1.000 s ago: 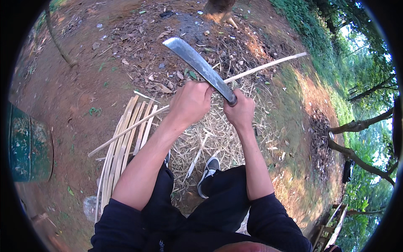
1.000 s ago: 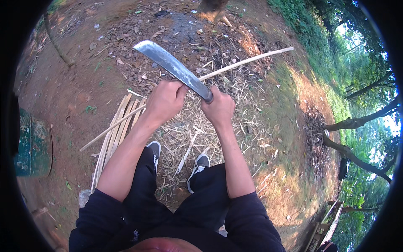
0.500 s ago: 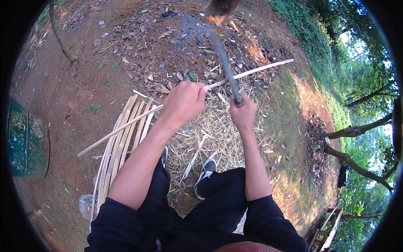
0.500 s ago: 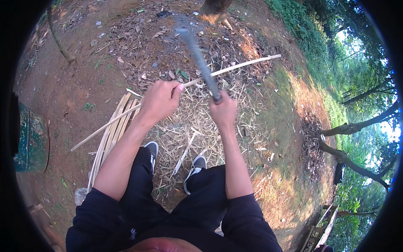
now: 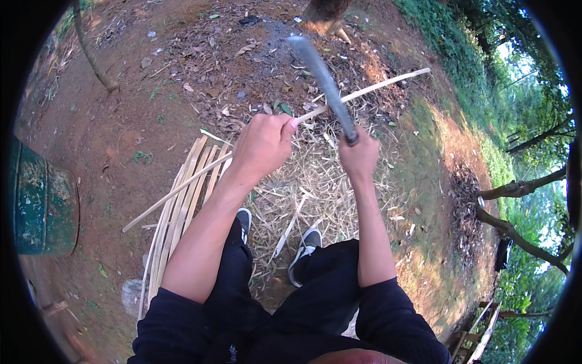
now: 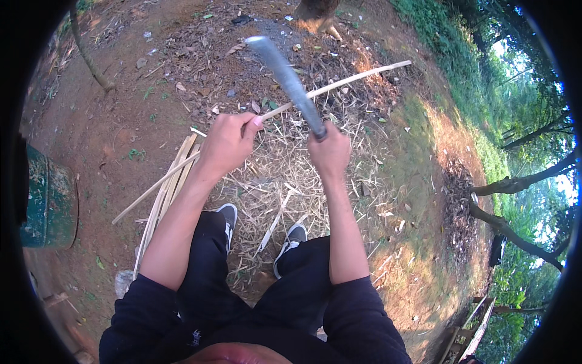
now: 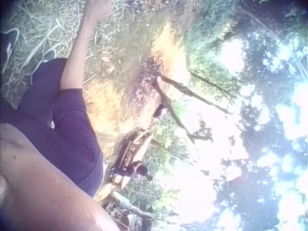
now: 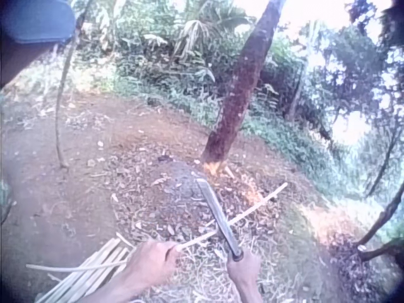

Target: The person strips thin layers from a bamboo stick using a large blade, then sets the stick down onto a stack of similar pieces.

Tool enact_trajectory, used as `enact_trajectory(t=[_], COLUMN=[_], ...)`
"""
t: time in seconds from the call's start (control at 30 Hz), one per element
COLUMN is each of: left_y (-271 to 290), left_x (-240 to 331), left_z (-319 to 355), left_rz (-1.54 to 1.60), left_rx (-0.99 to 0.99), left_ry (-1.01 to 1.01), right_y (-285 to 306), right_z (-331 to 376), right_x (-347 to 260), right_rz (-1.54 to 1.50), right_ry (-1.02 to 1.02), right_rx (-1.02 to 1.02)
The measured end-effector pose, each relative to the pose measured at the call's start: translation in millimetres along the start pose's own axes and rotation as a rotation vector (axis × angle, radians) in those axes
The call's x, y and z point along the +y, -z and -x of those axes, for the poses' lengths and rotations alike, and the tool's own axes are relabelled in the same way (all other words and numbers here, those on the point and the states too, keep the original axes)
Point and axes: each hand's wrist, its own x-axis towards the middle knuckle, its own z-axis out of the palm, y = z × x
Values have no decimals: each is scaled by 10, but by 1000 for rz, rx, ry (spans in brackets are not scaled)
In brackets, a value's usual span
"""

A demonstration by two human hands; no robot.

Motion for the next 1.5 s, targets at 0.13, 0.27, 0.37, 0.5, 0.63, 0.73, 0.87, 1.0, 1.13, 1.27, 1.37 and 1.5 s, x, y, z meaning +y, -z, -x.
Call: enact_trajectory(t=[0.13,0.27,0.37,0.5,0.63,0.73,0.87,1.0,1.13,1.27,1.37,1.5], left_y=[67,35,-3,-45,6,31,74,83,-14,14,150,262], left_x=[-19,-24,26,-40,-18,-109,-127,-101,-153,-98,-70,-171], left_z=[23,8,9,17,9,26,17,2,10,13,24,50], left_rz=[-75,-70,-27,6,6,0,-67,-91,-89,-118,-156,-217], left_rx=[-26,-57,-91,-51,-22,-17,-26,-103,-67,-88,-118,-115], left_ry=[28,70,81,49,13,10,12,110,46,61,123,165], right_y=[64,43,-99,-236,-114,15,121,95,-60,-93,-17,145], right_z=[-97,23,152,231,108,7,-99,-12,118,86,-131,-222], right_x=[293,226,21,-152,-39,92,346,305,67,25,365,792], right_rz=[66,-22,-48,55,103,94,83,44,61,174,78,125], right_ry=[7,52,231,382,240,84,38,23,231,345,-15,-141], right_rx=[223,112,19,12,54,80,228,107,-13,54,26,257])
